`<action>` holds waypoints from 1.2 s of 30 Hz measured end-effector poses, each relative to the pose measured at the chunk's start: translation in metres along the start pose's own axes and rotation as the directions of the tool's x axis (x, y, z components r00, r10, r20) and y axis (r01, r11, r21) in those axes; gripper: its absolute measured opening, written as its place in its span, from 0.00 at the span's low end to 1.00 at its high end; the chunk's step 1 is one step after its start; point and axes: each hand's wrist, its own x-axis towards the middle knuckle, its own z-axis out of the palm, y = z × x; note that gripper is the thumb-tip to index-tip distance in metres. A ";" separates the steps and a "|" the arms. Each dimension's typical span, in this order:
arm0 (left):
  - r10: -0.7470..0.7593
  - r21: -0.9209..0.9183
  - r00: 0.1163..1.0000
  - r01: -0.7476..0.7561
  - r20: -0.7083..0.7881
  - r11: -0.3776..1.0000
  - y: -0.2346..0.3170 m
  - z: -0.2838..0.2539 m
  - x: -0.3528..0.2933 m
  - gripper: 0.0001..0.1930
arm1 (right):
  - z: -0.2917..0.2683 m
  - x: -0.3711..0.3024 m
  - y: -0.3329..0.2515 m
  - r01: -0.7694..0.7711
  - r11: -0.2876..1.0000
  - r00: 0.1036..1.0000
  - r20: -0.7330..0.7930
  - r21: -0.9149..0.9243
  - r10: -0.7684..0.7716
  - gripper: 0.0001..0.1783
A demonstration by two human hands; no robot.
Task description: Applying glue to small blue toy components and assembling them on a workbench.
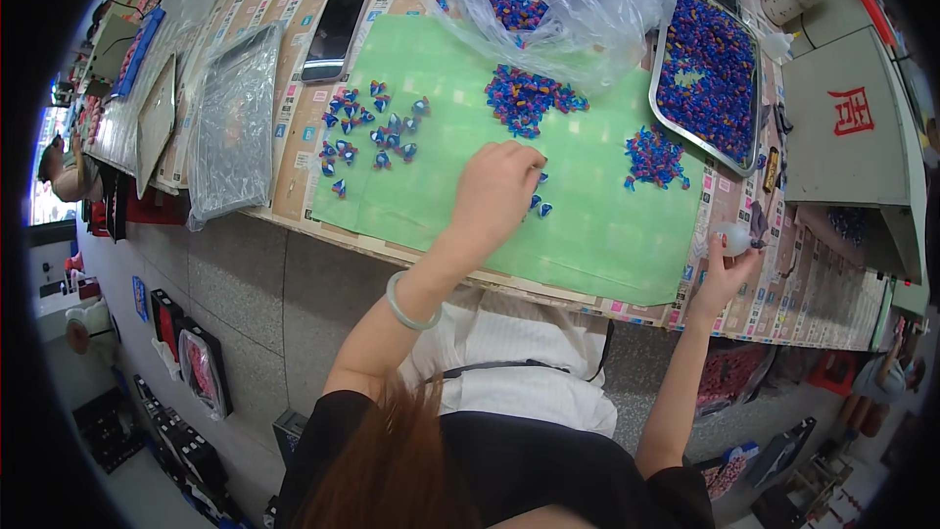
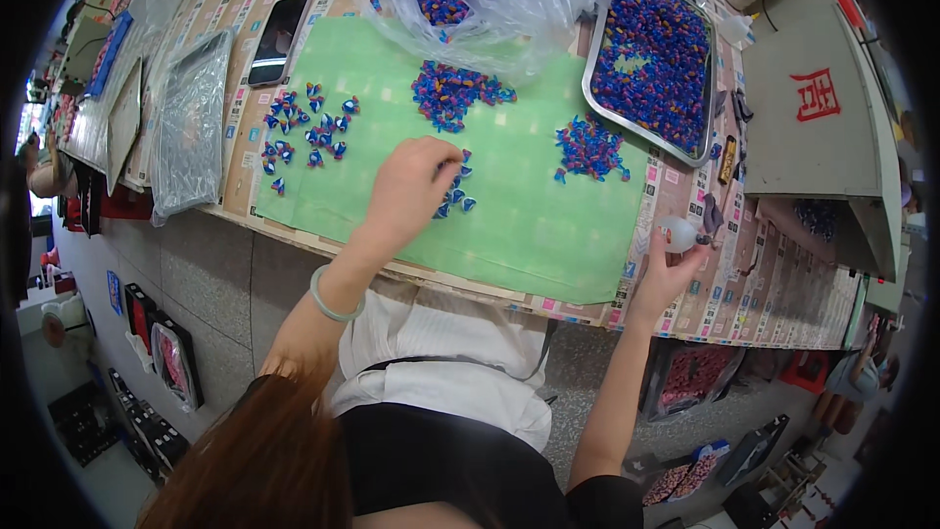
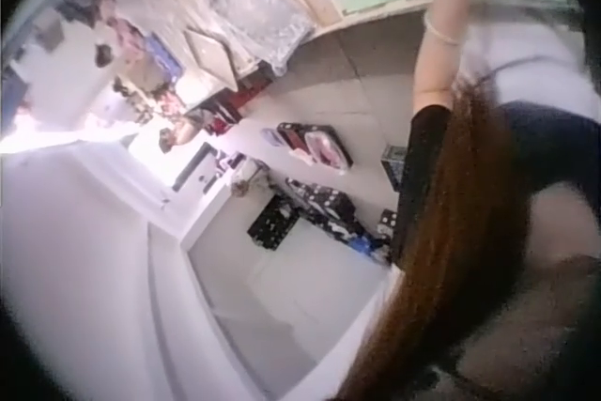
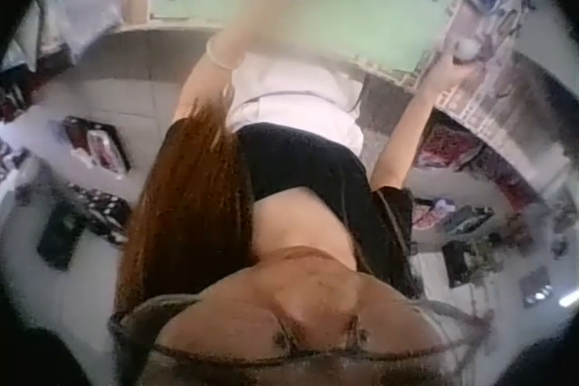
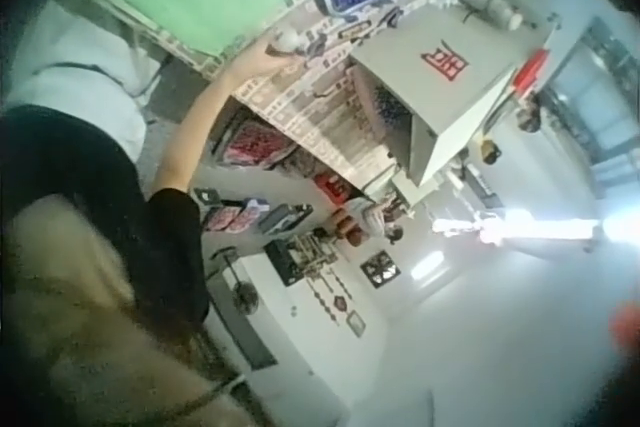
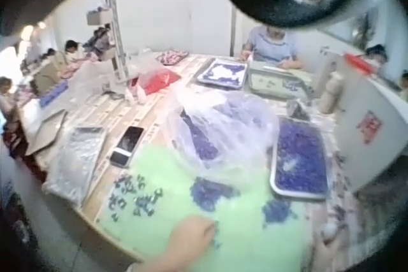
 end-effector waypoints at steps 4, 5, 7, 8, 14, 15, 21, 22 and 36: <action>0.079 0.281 0.992 -0.105 0.102 0.954 0.004 0.011 0.001 0.04 | -0.005 0.008 0.014 -0.079 0.997 0.996 0.043 -0.006 0.079 0.14; 0.080 0.284 0.992 -0.106 0.100 0.953 0.005 0.010 0.001 0.04 | -0.003 0.008 0.012 -0.082 0.995 0.996 0.030 0.064 0.080 0.12; 0.082 0.434 0.979 -0.156 0.184 0.887 0.004 0.009 0.002 0.06 | 0.002 -0.002 -0.009 -0.095 0.992 0.995 0.020 0.078 0.093 0.11; 0.083 0.435 0.980 -0.156 0.183 0.887 0.005 0.008 0.003 0.06 | 0.006 -0.008 -0.022 -0.108 0.990 0.994 0.007 0.091 0.108 0.11; -0.289 -0.479 0.870 0.467 0.400 0.743 0.031 -0.019 -0.003 0.07 | 0.019 -0.041 -0.070 -0.262 0.891 0.947 0.275 0.372 0.164 0.22; -0.264 -0.702 0.832 0.553 0.487 0.448 0.031 -0.019 -0.011 0.08 | 0.022 -0.046 -0.079 -0.265 0.891 0.947 0.274 0.370 0.168 0.22; -0.229 -0.727 0.696 0.599 0.680 -0.336 0.036 -0.022 -0.038 0.11 | 0.030 -0.066 -0.095 -0.571 0.777 0.701 0.651 0.267 0.291 0.23; -0.228 -0.717 0.694 0.575 0.683 -0.394 0.034 -0.021 -0.042 0.12 | 0.028 -0.068 -0.096 -0.526 0.812 0.720 0.641 0.252 0.267 0.22; -0.207 -0.632 0.622 0.605 0.755 -0.485 0.031 -0.013 -0.051 0.10 | 0.028 -0.075 -0.116 0.157 0.962 0.836 0.489 0.225 -0.251 0.23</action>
